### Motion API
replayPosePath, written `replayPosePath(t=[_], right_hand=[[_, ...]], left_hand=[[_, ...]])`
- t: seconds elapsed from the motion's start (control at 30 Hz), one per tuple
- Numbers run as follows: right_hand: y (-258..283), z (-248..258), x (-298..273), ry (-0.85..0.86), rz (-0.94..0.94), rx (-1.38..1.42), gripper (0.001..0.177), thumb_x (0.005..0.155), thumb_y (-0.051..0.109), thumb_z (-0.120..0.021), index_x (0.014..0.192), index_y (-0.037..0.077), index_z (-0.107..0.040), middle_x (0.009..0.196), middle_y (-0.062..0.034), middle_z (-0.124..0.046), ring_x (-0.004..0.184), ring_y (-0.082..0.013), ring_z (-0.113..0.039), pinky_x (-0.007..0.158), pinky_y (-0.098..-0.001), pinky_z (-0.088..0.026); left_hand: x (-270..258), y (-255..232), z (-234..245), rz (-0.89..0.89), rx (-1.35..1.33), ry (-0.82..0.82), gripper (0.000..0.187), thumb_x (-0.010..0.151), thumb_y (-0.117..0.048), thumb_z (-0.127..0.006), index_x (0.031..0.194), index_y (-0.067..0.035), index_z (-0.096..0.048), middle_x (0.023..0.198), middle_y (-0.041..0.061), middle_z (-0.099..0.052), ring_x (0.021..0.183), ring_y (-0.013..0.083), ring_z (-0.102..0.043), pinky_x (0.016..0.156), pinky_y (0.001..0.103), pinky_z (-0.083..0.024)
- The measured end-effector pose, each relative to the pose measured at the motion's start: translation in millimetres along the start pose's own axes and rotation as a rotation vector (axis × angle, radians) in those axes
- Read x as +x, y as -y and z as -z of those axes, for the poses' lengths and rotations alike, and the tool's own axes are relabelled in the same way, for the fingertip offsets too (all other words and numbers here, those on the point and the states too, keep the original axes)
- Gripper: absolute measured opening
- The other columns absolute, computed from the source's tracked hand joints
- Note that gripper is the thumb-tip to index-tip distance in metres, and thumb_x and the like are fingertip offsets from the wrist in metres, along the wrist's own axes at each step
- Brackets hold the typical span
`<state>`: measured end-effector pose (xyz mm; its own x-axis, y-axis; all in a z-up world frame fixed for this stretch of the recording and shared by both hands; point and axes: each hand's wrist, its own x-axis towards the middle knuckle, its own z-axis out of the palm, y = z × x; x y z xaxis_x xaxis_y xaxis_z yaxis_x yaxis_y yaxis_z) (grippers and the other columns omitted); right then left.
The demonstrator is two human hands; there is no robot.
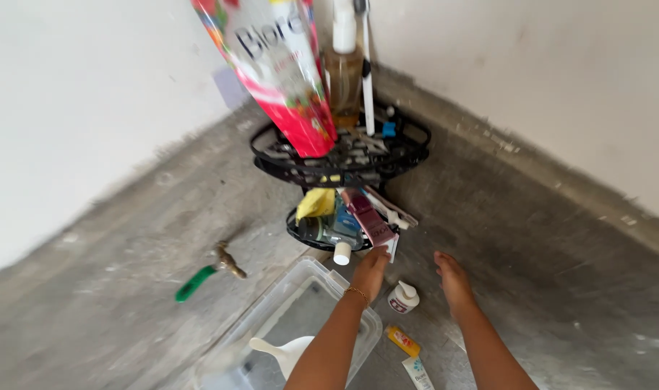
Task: Tidying and organizing toiletries on a shelf and picking up items from the bathroom floor.
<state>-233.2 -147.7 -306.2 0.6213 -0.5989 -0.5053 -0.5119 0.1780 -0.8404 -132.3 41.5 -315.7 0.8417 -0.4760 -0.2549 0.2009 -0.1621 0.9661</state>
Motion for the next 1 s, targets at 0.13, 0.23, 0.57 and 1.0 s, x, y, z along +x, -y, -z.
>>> replayPosePath(t=[0.13,0.23,0.57,1.0], right_hand=[[-57.0,-5.2,35.6,0.04,-0.051,-0.006,0.077,0.094,0.064,-0.048,0.154,0.017,-0.045,0.156,-0.007,-0.052,0.144,-0.0255,-0.044,0.115,-0.0472,-0.034],[-94.8,-13.6,54.8,0.055,-0.086,-0.012,0.084,0.093,0.07,-0.045,0.158,0.017,-0.039,0.16,-0.0061,-0.045,0.146,-0.0263,-0.041,0.116,-0.0477,-0.033],[-246.2,-32.9,160.3,-0.055,0.078,-0.257,0.092,0.087,0.064,-0.062,0.158,0.012,-0.034,0.162,-0.0162,-0.039,0.147,-0.0312,-0.041,0.117,-0.0413,-0.035],[-353.9,-54.0,227.7,-0.003,0.222,-0.571,0.086,0.076,0.031,-0.083,0.151,0.011,-0.045,0.148,-0.016,-0.057,0.136,-0.0311,-0.057,0.113,-0.0399,-0.045]], left_hand=[[10.4,67.9,-13.3,-0.024,0.063,0.102,0.049,0.095,-0.03,-0.051,0.133,-0.002,-0.065,0.125,0.016,-0.074,0.12,0.026,-0.068,0.104,0.032,-0.048],[8.2,96.1,-15.0,0.08,0.055,0.104,0.054,0.091,-0.028,-0.055,0.14,-0.005,-0.058,0.133,0.014,-0.068,0.126,0.0239,-0.062,0.107,0.031,-0.045],[99.8,244.6,-34.6,0.052,-0.03,0.055,0.059,0.093,-0.033,-0.051,0.144,-0.004,-0.055,0.138,0.017,-0.065,0.131,0.0275,-0.059,0.109,0.033,-0.042],[124.3,303.6,-67.9,0.306,-0.042,0.104,0.066,0.085,-0.034,-0.045,0.145,-0.009,-0.054,0.15,0.017,-0.055,0.137,0.0329,-0.052,0.114,0.034,-0.036]])
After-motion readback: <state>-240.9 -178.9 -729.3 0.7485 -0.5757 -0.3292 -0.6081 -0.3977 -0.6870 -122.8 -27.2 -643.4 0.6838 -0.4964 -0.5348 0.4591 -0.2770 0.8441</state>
